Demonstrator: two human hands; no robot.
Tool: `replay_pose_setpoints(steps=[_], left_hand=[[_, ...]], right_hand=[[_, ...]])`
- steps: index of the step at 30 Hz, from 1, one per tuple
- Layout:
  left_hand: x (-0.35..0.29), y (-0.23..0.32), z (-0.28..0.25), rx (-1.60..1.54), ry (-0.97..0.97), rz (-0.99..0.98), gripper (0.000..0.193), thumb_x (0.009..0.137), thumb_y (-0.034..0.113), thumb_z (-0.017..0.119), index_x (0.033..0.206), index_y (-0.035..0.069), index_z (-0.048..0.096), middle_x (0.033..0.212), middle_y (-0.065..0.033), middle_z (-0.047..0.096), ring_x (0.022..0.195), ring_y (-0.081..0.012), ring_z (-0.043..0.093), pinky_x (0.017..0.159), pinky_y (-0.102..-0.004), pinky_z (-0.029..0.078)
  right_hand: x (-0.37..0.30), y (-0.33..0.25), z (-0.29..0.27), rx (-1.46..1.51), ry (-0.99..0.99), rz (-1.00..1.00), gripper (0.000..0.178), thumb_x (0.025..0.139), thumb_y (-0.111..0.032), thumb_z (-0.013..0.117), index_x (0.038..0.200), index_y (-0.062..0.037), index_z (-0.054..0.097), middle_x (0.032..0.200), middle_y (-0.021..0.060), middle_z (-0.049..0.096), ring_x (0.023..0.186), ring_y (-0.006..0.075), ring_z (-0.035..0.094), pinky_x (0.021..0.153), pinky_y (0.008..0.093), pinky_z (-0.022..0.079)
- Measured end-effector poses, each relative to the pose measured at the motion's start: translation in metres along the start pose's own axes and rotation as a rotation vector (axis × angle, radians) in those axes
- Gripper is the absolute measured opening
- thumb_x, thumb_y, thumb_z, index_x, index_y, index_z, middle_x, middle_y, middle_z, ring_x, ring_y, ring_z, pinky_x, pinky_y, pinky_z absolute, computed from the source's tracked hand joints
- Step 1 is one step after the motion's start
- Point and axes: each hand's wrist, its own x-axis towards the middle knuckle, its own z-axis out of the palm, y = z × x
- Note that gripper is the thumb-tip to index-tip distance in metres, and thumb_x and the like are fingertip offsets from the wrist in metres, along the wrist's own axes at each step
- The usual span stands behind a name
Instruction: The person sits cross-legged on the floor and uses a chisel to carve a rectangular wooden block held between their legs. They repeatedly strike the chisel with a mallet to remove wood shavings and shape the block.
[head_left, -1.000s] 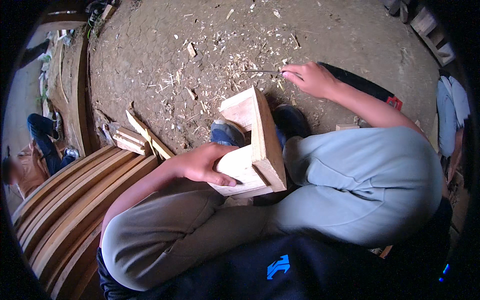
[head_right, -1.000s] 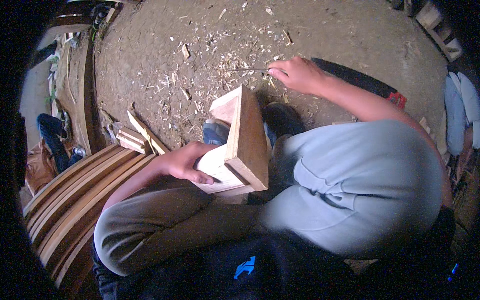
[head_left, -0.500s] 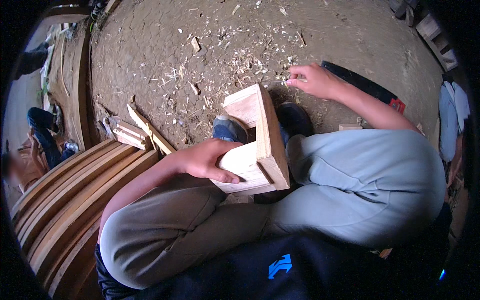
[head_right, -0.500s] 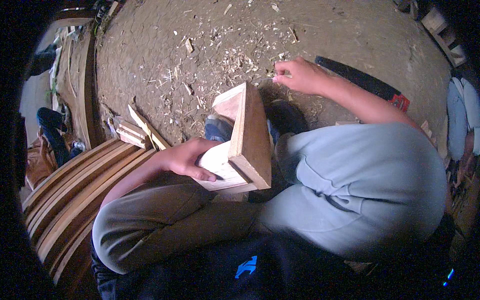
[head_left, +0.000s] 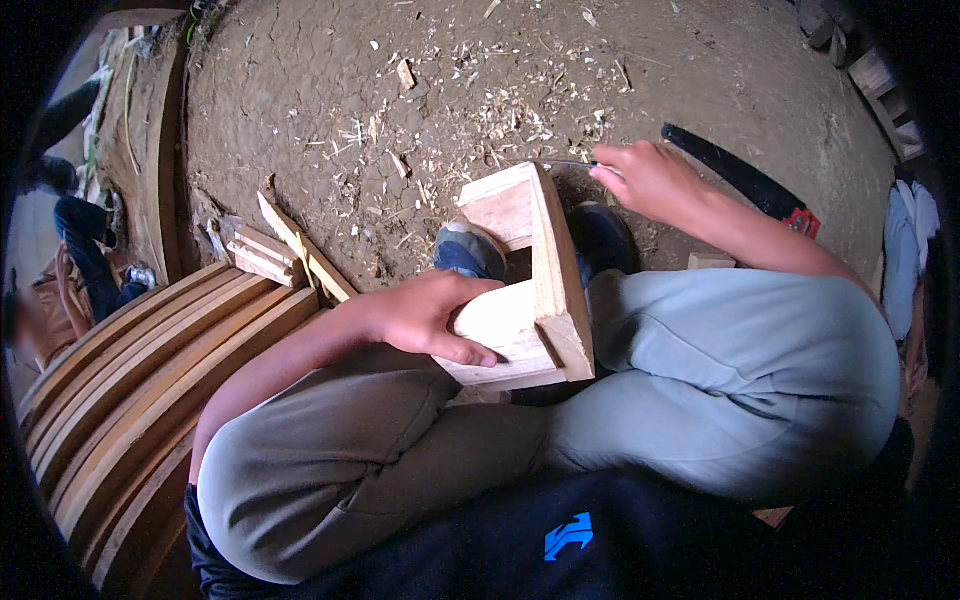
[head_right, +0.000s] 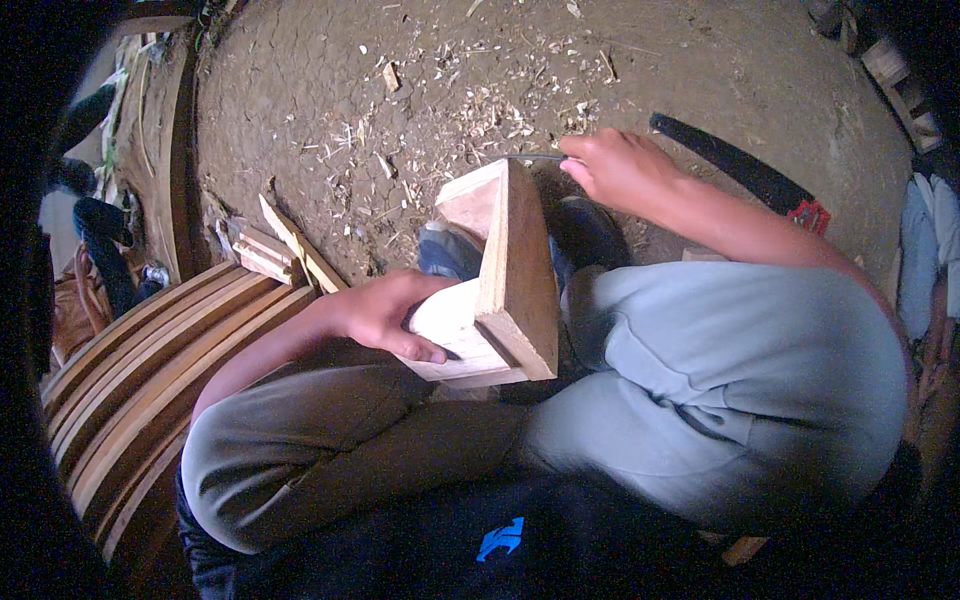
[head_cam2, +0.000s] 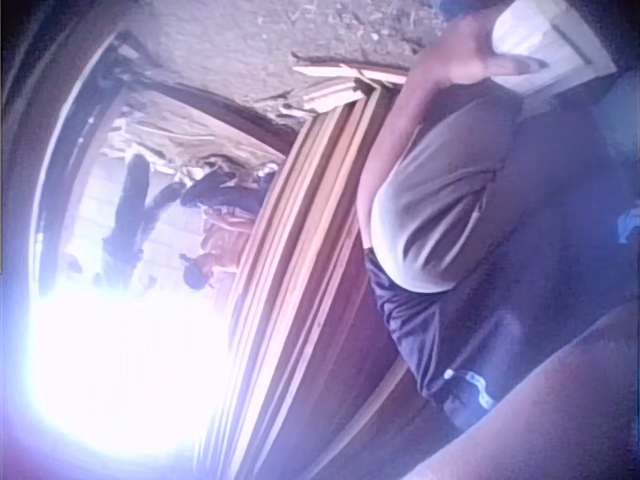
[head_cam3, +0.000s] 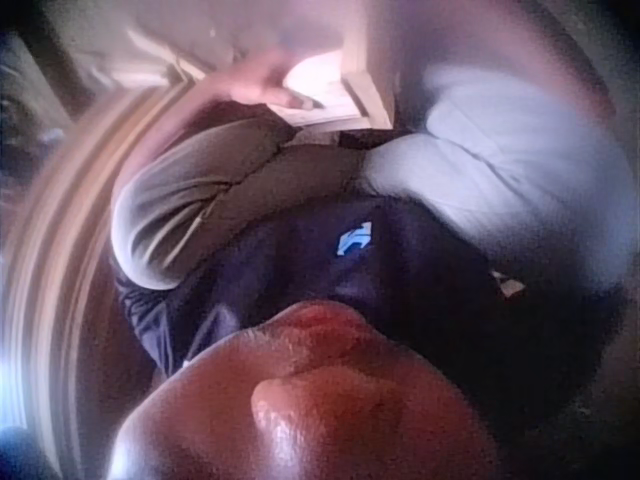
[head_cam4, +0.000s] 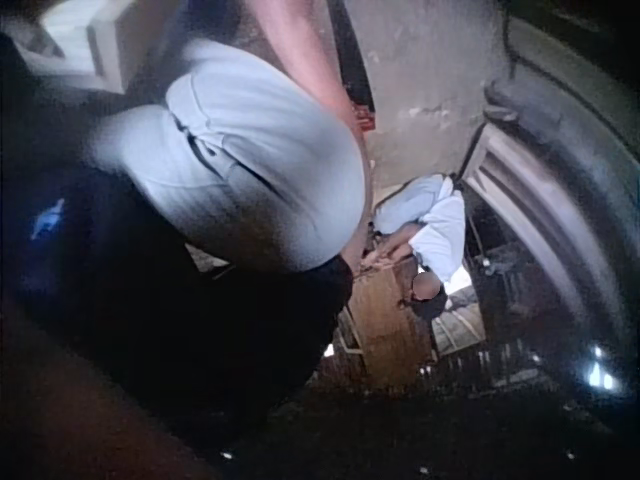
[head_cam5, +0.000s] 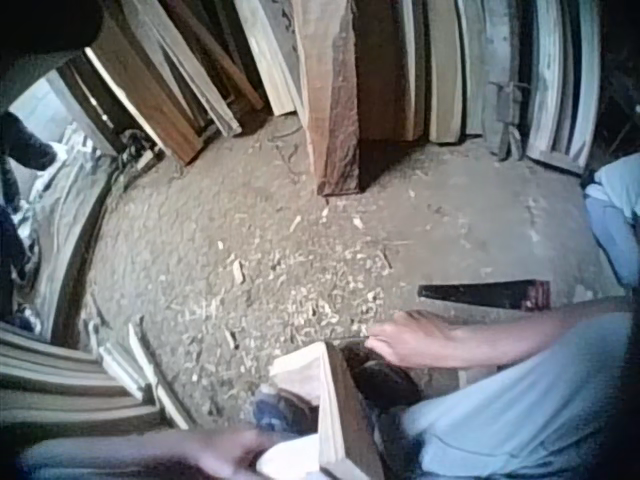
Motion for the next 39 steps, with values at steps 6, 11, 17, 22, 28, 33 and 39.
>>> replay_pose_setpoints(steps=[6, 11, 17, 22, 28, 33, 39], left_hand=[[-0.003, -0.007, 0.006, -0.042, 0.041, 0.054, 0.065, 0.082, 0.04, 0.082, 0.132, 0.004, 0.059, 0.113, -0.0187, 0.073, 0.106, -0.0313, 0.071, 0.09, -0.0419, 0.054], [0.001, -0.008, 0.003, -0.054, 0.025, 0.043, 0.065, 0.082, 0.039, 0.082, 0.132, 0.004, 0.059, 0.113, -0.0185, 0.073, 0.105, -0.0316, 0.071, 0.09, -0.0424, 0.054], [-0.001, -0.011, 0.006, -0.059, 0.049, 0.077, 0.067, 0.082, 0.035, 0.082, 0.135, 0.004, 0.057, 0.114, -0.0181, 0.073, 0.104, -0.0307, 0.071, 0.091, -0.0411, 0.054], [0.0, -0.012, 0.002, -0.118, 0.029, 0.043, 0.069, 0.082, 0.033, 0.082, 0.139, 0.004, 0.056, 0.116, -0.018, 0.072, 0.105, -0.0283, 0.07, 0.093, -0.0392, 0.054], [-0.004, -0.011, 0.002, -0.099, 0.021, 0.068, 0.068, 0.083, 0.033, 0.081, 0.138, 0.002, 0.056, 0.116, -0.0157, 0.073, 0.106, -0.0259, 0.07, 0.093, -0.0388, 0.053], [-0.001, -0.006, 0.002, -0.097, 0.007, -0.005, 0.068, 0.081, 0.031, 0.082, 0.138, 0.003, 0.056, 0.115, -0.0159, 0.072, 0.105, -0.0255, 0.07, 0.091, -0.0392, 0.054], [-0.001, -0.004, 0.001, -0.242, 0.051, -0.024, 0.074, 0.081, 0.024, 0.082, 0.145, 0.004, 0.05, 0.119, -0.0138, 0.071, 0.108, -0.0207, 0.067, 0.093, -0.0378, 0.053]], right_hand=[[0.007, -0.007, -0.014, -0.05, 0.018, -0.108, 0.02, 0.099, -0.025, 0.065, 0.1, -0.0047, 0.065, 0.077, 0.0267, 0.067, 0.081, 0.0486, 0.068, 0.069, 0.0561, 0.054], [0.0, -0.012, -0.006, -0.075, -0.041, 0.02, 0.019, 0.096, -0.022, 0.066, 0.1, -0.0032, 0.066, 0.083, 0.0257, 0.07, 0.084, 0.0479, 0.07, 0.073, 0.0559, 0.056], [0.006, 0.0, -0.003, -0.013, 0.075, -0.163, 0.021, 0.099, -0.025, 0.064, 0.102, -0.005, 0.064, 0.076, 0.0263, 0.067, 0.076, 0.05, 0.067, 0.064, 0.0569, 0.054], [0.0, -0.003, 0.008, -0.058, 0.029, -0.055, 0.022, 0.099, -0.025, 0.064, 0.101, -0.004, 0.062, 0.079, 0.0263, 0.068, 0.08, 0.0497, 0.068, 0.067, 0.0565, 0.055], [0.0, -0.006, -0.001, -0.029, -0.008, -0.033, 0.019, 0.097, -0.022, 0.065, 0.103, -0.0039, 0.066, 0.086, 0.0274, 0.071, 0.086, 0.0479, 0.071, 0.072, 0.0559, 0.058], [-0.007, -0.013, -0.021, -0.054, -0.024, -0.054, 0.018, 0.096, -0.019, 0.065, 0.104, -0.0035, 0.068, 0.089, 0.0264, 0.071, 0.089, 0.0471, 0.071, 0.076, 0.0553, 0.058], [0.006, -0.011, 0.01, -0.148, 0.06, -0.139, 0.016, 0.099, -0.019, 0.063, 0.103, -0.0031, 0.064, 0.076, 0.0254, 0.069, 0.079, 0.0457, 0.071, 0.067, 0.055, 0.057]])
